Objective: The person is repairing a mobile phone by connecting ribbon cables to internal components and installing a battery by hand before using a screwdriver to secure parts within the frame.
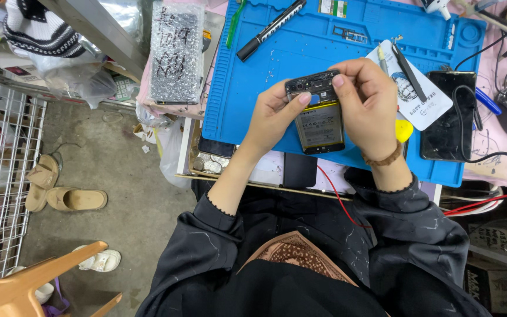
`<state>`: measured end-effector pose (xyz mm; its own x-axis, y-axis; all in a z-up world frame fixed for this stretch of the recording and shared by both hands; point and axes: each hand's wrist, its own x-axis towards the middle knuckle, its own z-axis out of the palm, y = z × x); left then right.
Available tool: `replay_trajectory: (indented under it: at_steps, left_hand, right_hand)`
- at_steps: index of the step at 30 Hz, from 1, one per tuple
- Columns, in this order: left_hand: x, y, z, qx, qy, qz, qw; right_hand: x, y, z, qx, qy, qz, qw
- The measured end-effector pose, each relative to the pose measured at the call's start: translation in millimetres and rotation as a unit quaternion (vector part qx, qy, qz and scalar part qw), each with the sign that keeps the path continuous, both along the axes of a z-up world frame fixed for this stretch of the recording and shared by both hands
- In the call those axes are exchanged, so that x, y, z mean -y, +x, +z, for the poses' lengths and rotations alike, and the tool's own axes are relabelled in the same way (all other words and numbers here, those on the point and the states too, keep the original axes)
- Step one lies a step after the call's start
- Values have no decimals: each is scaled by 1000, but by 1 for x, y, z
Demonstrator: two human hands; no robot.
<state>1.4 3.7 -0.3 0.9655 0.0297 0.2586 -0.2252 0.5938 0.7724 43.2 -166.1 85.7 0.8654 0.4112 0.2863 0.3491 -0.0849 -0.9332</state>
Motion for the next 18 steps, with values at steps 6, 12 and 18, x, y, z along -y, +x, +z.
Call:
replay_trajectory:
  at_steps: [6,12,18]
  left_hand:
    - [13,9,5,-1,-30,91,995]
    - [21,9,7,8,25,169,985]
    - [20,9,4,-9,13,178,984]
  right_hand:
    - [-6,-3,1,32,-16,-7,999]
    - [-9,-6,2,73,-34,-23,996]
    - [5,6,9,57,-35,92,994]
